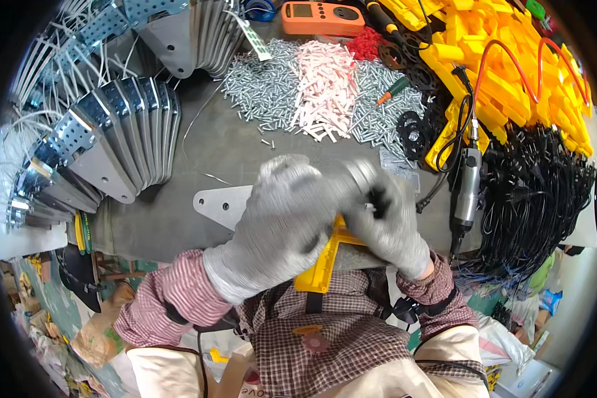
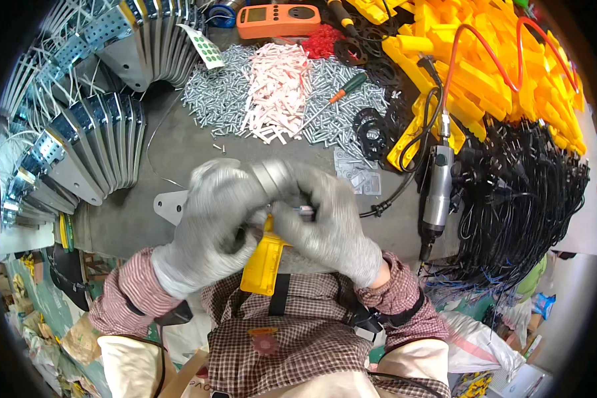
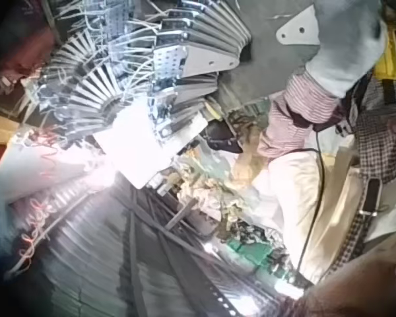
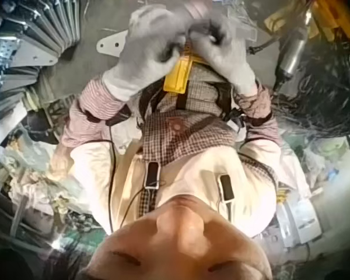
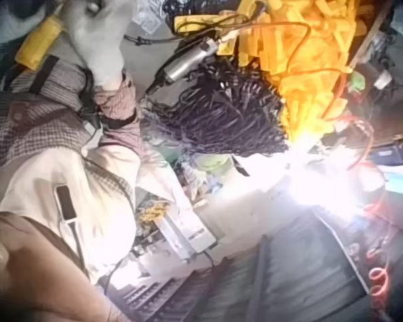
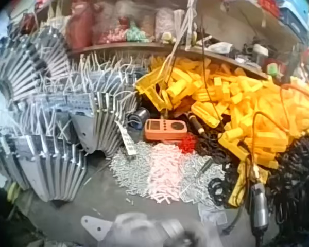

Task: Assembling electrical units by soldering wires and securing metal components to plastic housings using manual and power tools.

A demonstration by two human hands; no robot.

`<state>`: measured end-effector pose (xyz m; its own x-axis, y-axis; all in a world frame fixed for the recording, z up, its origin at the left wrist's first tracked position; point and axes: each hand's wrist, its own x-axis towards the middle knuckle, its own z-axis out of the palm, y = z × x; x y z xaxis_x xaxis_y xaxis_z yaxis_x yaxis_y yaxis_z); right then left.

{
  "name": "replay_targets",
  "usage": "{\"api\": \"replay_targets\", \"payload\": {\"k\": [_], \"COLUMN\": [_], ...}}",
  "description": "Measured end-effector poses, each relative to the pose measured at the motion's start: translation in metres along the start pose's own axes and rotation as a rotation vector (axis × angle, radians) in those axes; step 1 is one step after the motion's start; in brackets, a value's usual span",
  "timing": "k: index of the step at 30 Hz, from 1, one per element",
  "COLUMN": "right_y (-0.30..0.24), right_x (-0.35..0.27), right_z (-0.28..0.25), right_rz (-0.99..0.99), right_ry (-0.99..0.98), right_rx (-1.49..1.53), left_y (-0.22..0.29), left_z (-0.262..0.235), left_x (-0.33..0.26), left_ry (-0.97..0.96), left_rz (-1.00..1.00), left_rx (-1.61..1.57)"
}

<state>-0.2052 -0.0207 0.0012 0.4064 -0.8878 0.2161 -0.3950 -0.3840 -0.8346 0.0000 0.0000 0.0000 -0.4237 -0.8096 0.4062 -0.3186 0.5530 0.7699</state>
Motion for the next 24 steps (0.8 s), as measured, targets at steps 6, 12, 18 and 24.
{"api": "replay_targets", "payload": {"k": [6, 12, 18, 24], "right_y": [-0.017, -0.015, -0.004, -0.007], "right_x": [-0.012, -0.005, 0.001, -0.004], "right_z": [0.002, -0.007, -0.01, -0.015], "right_rz": [-0.094, 0.031, 0.162, -0.142], "right_ry": [0.047, -0.09, -0.166, -0.084], "right_rx": [-0.208, -0.177, -0.053, -0.322], "left_y": [-0.002, 0.006, -0.002, -0.013], "left_z": [-0.003, 0.003, -0.001, -0.011], "left_x": [0.002, 0.013, 0.009, 0.019], "left_ry": [0.034, -0.056, -0.026, -0.11], "left_rz": [-0.092, 0.258, 0.04, -0.256], "left_rx": [0.056, 0.582, 0.21, -0.278]}}
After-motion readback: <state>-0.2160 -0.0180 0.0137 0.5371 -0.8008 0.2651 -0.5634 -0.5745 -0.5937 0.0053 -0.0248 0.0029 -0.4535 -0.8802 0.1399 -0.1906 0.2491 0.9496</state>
